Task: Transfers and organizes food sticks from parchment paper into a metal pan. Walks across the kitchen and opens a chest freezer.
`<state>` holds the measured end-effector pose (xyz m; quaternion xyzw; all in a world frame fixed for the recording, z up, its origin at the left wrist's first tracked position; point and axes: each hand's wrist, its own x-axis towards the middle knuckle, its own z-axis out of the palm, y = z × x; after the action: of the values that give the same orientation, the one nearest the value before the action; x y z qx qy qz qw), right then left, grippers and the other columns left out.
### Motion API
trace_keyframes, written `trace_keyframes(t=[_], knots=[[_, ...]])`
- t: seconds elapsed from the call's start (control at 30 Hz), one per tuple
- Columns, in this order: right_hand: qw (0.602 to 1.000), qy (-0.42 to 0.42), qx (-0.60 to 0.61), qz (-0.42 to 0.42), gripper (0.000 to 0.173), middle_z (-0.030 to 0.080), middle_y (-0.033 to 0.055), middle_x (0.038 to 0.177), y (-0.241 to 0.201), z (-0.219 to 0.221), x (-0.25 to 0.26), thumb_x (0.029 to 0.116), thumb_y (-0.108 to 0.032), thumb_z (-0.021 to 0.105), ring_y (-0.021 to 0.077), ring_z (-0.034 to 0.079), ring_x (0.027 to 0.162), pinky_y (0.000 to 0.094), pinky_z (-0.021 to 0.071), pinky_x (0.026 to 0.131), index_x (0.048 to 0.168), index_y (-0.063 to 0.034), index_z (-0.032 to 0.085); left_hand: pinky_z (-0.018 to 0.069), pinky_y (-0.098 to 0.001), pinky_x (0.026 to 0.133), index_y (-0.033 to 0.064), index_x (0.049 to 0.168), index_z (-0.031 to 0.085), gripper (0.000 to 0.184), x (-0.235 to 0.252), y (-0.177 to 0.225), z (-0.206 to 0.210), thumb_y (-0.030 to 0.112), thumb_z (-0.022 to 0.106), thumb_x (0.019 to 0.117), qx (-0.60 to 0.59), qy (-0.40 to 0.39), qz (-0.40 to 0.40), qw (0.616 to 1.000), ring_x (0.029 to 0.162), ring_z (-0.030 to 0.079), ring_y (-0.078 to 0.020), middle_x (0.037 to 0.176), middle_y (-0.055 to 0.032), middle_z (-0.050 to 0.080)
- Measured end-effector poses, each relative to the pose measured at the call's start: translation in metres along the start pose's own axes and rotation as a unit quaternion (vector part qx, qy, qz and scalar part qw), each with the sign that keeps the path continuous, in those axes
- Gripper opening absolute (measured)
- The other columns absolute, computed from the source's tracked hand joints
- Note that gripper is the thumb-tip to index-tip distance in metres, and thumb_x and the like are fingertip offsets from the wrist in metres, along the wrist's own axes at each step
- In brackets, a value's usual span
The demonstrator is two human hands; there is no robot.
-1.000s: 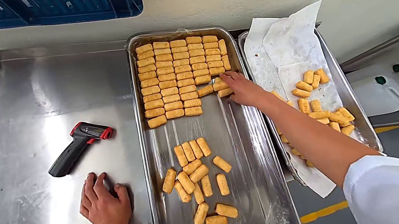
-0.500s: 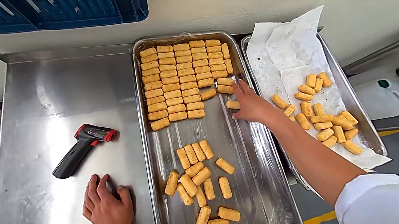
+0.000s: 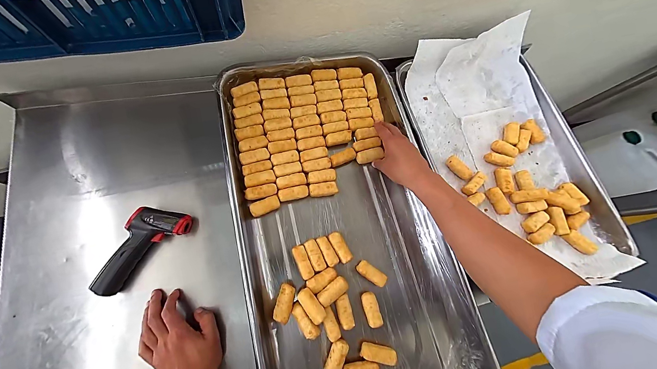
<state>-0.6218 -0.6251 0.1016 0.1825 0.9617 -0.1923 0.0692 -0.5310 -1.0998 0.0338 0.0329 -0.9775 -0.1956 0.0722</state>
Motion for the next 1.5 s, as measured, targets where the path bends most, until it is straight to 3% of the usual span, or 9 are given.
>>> trace_keyframes(t=[0.13,0.37,0.47,0.73,0.97,1.07,1.23,1.4,1.5], knots=[[1.000,0.020,0.019,-0.001,0.069,0.037,0.0207,0.162,-0.001,0.005,-0.005,0.0868,-0.004,0.077,0.0396,0.048,0.141,0.0543,0.0470,0.110,0.149,-0.0019,0.049,0.0269,-0.0618,0.116,0.0035,0.135,0.061,0.059,0.000,0.000,0.000,0.039,0.037,0.0942,0.001,0.001,0.000,1.000,0.146,0.040,-0.0415,0.153,-0.0204,0.049],[0.999,0.017,0.031,-0.038,0.061,0.030,0.0210,0.166,0.011,0.014,-0.006,0.0963,-0.013,0.071,0.0379,0.039,0.149,0.0518,0.0384,0.118,0.152,-0.0021,0.048,0.0259,-0.0629,0.116,0.0032,0.135,0.061,0.059,0.000,0.000,-0.001,0.039,0.037,0.0946,0.002,0.001,0.000,1.000,0.146,0.040,-0.0421,0.153,-0.0206,0.049],[0.999,0.010,-0.006,-0.035,0.065,0.030,0.0197,0.166,0.010,0.009,-0.007,0.0935,-0.018,0.074,0.0417,0.035,0.150,0.0550,0.0393,0.116,0.152,-0.0046,0.048,0.0264,-0.0625,0.116,0.0029,0.135,0.061,0.059,-0.001,0.000,0.000,0.039,0.037,0.0945,0.006,0.002,0.003,1.000,0.146,0.040,-0.0421,0.153,-0.0206,0.049],[0.963,0.101,-0.062,-0.242,0.028,0.068,0.0169,0.121,-0.027,0.036,-0.005,0.0925,-0.015,0.073,0.0393,0.060,0.119,0.0586,0.0445,0.101,0.121,-0.0113,0.074,0.0265,-0.0622,0.116,0.0036,0.135,0.061,0.059,0.000,-0.001,0.000,0.039,0.037,0.0945,0.008,0.003,0.003,1.000,0.146,0.041,-0.0398,0.153,-0.0196,0.049],[0.971,0.130,-0.036,-0.195,0.020,0.068,0.0175,0.115,-0.030,0.039,0.013,0.0967,-0.013,0.068,0.0394,0.062,0.113,0.0562,0.0484,0.094,0.115,-0.0081,0.074,0.0268,-0.0626,0.115,0.0026,0.134,0.061,0.058,0.000,0.000,-0.001,0.037,0.039,0.0931,0.004,-0.001,0.002,1.000,0.146,0.040,-0.0416,0.153,-0.0213,0.049],[0.982,0.056,-0.001,-0.181,0.030,0.066,0.0175,0.124,-0.043,0.024,-0.011,0.0949,-0.016,0.069,0.0378,0.061,0.118,0.0553,0.0492,0.098,0.124,-0.0082,0.071,0.0261,-0.0625,0.116,0.0023,0.136,0.060,0.058,0.001,-0.001,-0.001,0.037,0.039,0.0935,0.006,-0.007,-0.003,1.000,0.146,0.039,-0.0413,0.154,-0.0208,0.048],[0.950,-0.281,-0.003,-0.132,0.056,0.068,0.0132,0.120,-0.070,0.019,-0.091,0.0961,-0.041,0.072,0.0314,0.068,0.101,0.0581,0.0553,0.087,0.146,-0.0183,0.058,0.0262,-0.0613,0.116,0.0034,0.135,0.061,0.058,0.000,-0.002,0.001,0.038,0.039,0.0936,0.009,-0.007,-0.005,1.000,0.146,0.040,-0.0397,0.154,-0.0196,0.048],[0.929,-0.345,0.091,-0.096,0.037,0.071,0.0132,0.101,-0.054,0.030,-0.102,0.0917,-0.020,0.078,0.0268,0.070,0.090,0.0506,0.0571,0.084,0.123,-0.0071,0.064,0.0264,-0.0627,0.116,0.0016,0.134,0.061,0.058,0.001,0.001,-0.002,0.037,0.039,0.0941,0.005,-0.007,0.001,1.000,0.146,0.040,-0.0414,0.153,-0.0209,0.049],[0.955,-0.269,0.120,-0.042,0.037,0.069,0.0178,0.105,-0.044,0.006,-0.082,0.0895,-0.015,0.077,0.0324,0.070,0.095,0.0560,0.0564,0.085,0.121,-0.0026,0.063,0.0262,-0.0618,0.116,0.0028,0.135,0.061,0.058,0.001,-0.001,0.001,0.038,0.038,0.0943,0.009,-0.005,0.002,1.000,0.147,0.040,-0.0402,0.154,-0.0198,0.049]])
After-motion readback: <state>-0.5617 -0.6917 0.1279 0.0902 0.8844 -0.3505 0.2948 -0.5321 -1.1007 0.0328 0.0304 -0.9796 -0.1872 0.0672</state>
